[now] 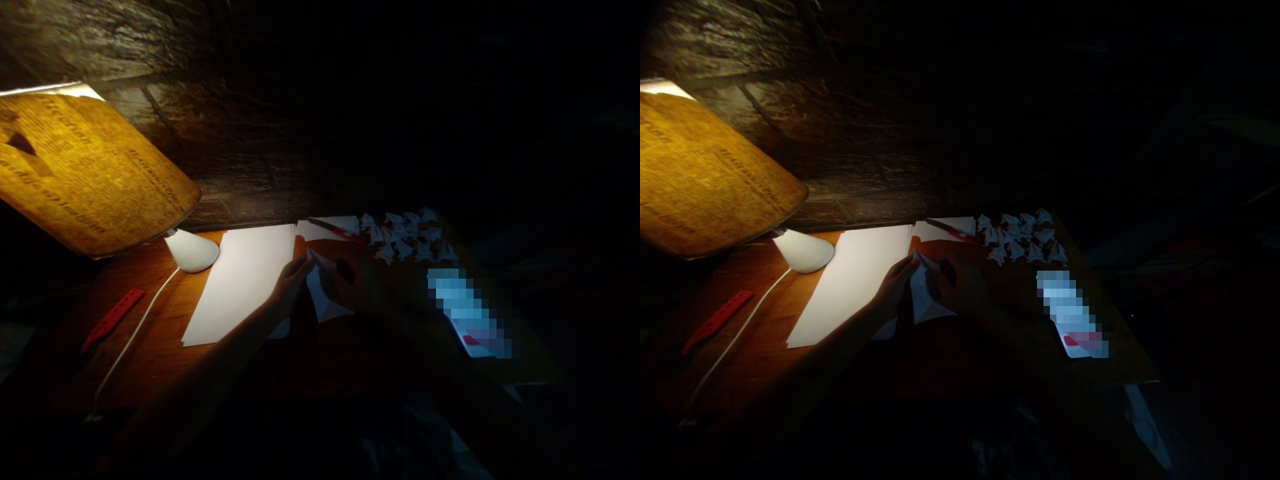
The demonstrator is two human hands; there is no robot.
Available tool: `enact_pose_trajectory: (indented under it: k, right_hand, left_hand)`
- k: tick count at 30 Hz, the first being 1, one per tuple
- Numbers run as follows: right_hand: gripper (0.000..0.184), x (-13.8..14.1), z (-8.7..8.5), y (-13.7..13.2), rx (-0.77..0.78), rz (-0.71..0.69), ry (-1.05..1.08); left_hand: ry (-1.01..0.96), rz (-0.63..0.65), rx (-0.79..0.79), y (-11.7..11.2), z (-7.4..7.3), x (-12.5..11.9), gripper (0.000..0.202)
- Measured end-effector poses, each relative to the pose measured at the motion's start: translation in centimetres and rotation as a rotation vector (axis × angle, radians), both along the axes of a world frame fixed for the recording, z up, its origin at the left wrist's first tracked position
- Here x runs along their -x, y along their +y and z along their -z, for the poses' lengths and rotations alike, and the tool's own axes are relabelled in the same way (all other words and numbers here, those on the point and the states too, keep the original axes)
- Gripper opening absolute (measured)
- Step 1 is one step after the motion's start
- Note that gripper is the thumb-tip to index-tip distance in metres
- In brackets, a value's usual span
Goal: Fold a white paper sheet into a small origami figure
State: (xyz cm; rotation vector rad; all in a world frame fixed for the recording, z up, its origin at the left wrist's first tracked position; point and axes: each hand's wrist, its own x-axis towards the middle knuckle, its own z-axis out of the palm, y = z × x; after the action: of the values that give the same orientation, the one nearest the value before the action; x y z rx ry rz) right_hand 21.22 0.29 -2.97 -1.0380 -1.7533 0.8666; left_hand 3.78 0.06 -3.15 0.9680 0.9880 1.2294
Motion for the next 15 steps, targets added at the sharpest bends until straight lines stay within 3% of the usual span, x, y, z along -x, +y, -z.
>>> enact_pose_trajectory:
  k: [8,12,15]
  right_hand:
    - [0.012,-0.6,-0.9,0.6,0.030,0.075,0.061]
    - [0.010,-0.9,-1.0,1.3,0.095,0.084,0.107]
    - [0.008,-1.3,-1.1,1.8,0.155,0.080,0.161]
  left_hand:
    - [0.247,0.035,-0.083,-0.4,-0.2,0.2,0.028]
    - [0.250,0.044,-0.128,-0.4,-0.4,0.2,0.023]
    - [0.205,0.033,-0.169,-0.5,-0.4,0.1,0.039]
